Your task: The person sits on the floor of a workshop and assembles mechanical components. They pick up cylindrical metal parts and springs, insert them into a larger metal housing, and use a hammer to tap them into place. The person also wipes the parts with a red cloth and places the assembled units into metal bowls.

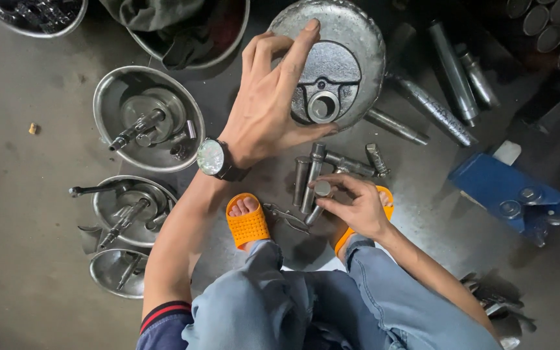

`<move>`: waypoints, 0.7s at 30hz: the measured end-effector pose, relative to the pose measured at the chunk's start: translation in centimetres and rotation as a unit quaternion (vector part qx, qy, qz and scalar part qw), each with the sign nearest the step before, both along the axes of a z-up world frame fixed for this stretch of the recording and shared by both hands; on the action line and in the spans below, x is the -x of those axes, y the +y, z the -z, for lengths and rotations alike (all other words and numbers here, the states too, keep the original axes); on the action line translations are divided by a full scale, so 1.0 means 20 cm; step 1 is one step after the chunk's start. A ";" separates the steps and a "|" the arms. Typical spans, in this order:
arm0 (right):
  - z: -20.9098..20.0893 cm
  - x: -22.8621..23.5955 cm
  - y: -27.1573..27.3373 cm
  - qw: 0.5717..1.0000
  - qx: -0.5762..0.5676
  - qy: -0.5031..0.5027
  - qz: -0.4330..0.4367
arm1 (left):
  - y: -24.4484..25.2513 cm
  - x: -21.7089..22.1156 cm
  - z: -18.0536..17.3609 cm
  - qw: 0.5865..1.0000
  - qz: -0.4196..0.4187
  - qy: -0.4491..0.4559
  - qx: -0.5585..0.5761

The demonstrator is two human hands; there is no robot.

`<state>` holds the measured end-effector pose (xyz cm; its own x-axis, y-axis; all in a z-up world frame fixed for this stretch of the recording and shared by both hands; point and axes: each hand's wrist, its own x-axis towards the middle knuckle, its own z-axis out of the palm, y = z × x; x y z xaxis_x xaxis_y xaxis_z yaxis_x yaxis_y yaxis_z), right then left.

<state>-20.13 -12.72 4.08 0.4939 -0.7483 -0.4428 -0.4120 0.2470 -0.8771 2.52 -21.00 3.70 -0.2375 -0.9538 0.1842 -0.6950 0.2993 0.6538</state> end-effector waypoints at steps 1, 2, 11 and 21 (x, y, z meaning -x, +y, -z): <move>0.00 0.00 0.00 1.000 0.003 -0.003 0.002 | 0.00 0.00 0.00 1.000 0.003 -0.001 0.007; 0.00 0.00 0.00 1.000 0.007 -0.007 0.005 | 0.00 0.00 0.00 1.000 0.006 -0.003 0.014; -0.08 0.01 -0.10 0.998 0.052 -0.039 0.014 | 0.04 0.00 0.03 1.000 0.021 -0.018 0.004; -0.23 -0.04 -0.43 0.947 0.312 -0.074 0.000 | 0.21 0.04 -0.02 0.996 -0.043 0.073 0.041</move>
